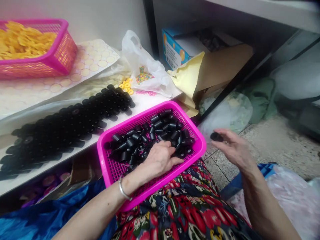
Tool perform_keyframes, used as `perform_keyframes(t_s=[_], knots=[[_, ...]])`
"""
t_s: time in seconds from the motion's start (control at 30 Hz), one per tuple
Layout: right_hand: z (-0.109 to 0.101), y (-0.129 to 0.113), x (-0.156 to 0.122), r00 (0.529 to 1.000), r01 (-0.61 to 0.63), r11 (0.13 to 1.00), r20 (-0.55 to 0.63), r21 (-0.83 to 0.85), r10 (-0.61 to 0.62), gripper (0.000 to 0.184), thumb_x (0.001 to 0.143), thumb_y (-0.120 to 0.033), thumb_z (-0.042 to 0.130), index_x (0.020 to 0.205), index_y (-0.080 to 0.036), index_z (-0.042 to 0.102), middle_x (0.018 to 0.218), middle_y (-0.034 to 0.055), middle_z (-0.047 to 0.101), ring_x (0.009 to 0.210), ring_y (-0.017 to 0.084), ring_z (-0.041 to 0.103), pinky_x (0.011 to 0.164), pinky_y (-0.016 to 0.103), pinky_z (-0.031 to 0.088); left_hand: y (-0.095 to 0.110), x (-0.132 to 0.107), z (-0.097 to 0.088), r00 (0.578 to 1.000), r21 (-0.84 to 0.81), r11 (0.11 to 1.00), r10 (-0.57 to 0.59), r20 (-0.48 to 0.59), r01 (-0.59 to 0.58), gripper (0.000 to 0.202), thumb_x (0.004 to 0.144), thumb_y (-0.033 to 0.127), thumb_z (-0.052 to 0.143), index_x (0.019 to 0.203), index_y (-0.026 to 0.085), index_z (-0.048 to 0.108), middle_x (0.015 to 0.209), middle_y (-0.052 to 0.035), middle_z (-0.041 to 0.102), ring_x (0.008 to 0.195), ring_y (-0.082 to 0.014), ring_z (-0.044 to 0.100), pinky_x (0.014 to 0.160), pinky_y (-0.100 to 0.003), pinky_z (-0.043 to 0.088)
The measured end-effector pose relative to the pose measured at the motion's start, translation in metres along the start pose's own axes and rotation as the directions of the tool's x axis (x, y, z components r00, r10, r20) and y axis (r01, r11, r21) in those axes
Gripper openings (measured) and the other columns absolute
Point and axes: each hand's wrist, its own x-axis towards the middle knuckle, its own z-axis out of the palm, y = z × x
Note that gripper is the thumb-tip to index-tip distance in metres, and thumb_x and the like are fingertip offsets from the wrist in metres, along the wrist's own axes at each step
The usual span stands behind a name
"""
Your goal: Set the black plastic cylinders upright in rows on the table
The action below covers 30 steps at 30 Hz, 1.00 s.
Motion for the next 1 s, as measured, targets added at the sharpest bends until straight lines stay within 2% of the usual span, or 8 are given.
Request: perform_keyframes(t_s=[0.13,0.33,0.4,0.47,0.57,0.7,0.87,1.0], knots=[[0.028,-0.049,0.007,0.954,0.153,0.983,0.244,0.1,-0.173,0.023,0.075,-0.022,0.065,0.098,-0.022,0.061,0.107,0.0063,0.064,0.099,0.023,0.06,0.089,0.036,0.047,0.014,-0.003,-0.007,0.993,0.154,0.987,0.026,0.111,-0.043,0.015,0.08,0.028,0.055,0.071,0.017,0.062,0.091,-0.007,0.056,0.084,-0.022,0.05,0.073,-0.035,0.041],[0.061,-0.069,0.003,0.821,0.107,0.991,0.555,0.084,-0.135,0.019,0.077,-0.017,0.059,0.096,-0.023,0.057,0.102,0.0039,0.063,0.088,0.021,0.06,0.082,0.036,0.049,-0.02,-0.027,-0.029,0.971,0.018,0.999,0.038,0.235,-0.044,0.017,0.075,0.022,0.059,0.091,0.018,0.064,0.102,-0.0075,0.058,0.093,-0.0218,0.053,0.084,-0.035,0.044],[0.066,-0.068,0.003,0.825,0.018,0.969,0.544,0.246,-0.154,0.021,0.077,-0.019,0.061,0.097,-0.023,0.056,0.117,0.0043,0.058,0.1,0.02,0.058,0.087,0.034,0.049,-0.033,-0.039,-0.031,0.984,-0.115,0.993,0.018,0.178,0.003,0.028,0.079,0.024,0.057,0.105,0.018,0.061,0.109,-0.0083,0.058,0.1,-0.022,0.054,0.09,-0.035,0.043],[0.067,-0.064,0.004,0.883,-0.087,0.924,0.458,0.372,-0.102,0.023,0.076,-0.021,0.064,0.097,-0.023,0.055,0.123,0.0048,0.055,0.107,0.02,0.056,0.089,0.034,0.049,-0.044,-0.051,-0.033,0.993,-0.233,0.968,-0.076,0.094,0.096,0.029,0.082,0.023,0.052,0.11,0.019,0.06,0.11,-0.0074,0.059,0.1,-0.0208,0.055,0.092,-0.034,0.044],[0.066,-0.057,0.006,0.942,-0.166,0.887,0.335,0.431,0.014,0.029,0.072,-0.025,0.069,0.099,-0.022,0.057,0.111,0.0052,0.06,0.104,0.021,0.058,0.089,0.035,0.05,-0.055,-0.066,-0.036,0.962,-0.356,0.901,-0.272,-0.021,0.248,0.023,0.082,0.022,0.049,0.1,0.018,0.063,0.101,-0.0055,0.062,0.093,-0.0202,0.058,0.085,-0.032,0.046],[0.064,-0.05,0.005,0.932,-0.227,0.877,0.356,0.423,0.069,0.034,0.069,-0.029,0.073,0.1,-0.021,0.061,0.097,0.0042,0.065,0.091,0.02,0.062,0.08,0.033,0.053,-0.055,-0.071,-0.032,0.912,-0.458,0.827,-0.403,-0.078,0.326,0.017,0.078,0.022,0.052,0.087,0.016,0.064,0.088,-0.0031,0.062,0.081,-0.0182,0.059,0.073,-0.03,0.047],[0.062,-0.049,0.001,0.93,-0.231,0.883,0.359,0.408,0.078,0.033,0.068,-0.027,0.074,0.098,-0.021,0.062,0.097,0.0034,0.064,0.092,0.019,0.062,0.08,0.032,0.053,-0.038,-0.056,-0.013,0.94,-0.174,0.928,-0.34,-0.036,0.33,0.017,0.078,0.03,0.059,0.086,0.016,0.064,0.087,-0.0056,0.06,0.079,-0.02,0.056,0.072,-0.032,0.045],[0.057,-0.047,0.002,0.937,-0.186,0.905,0.348,0.382,0.046,0.031,0.07,-0.023,0.072,0.099,-0.021,0.061,0.1,0.0039,0.063,0.094,0.019,0.061,0.083,0.033,0.052,-0.023,-0.042,-0.004,0.986,0.054,0.987,-0.146,-0.08,0.15,0.015,0.079,0.022,0.056,0.092,0.018,0.063,0.097,-0.0076,0.06,0.089,-0.0222,0.051,0.08,-0.035,0.04]])
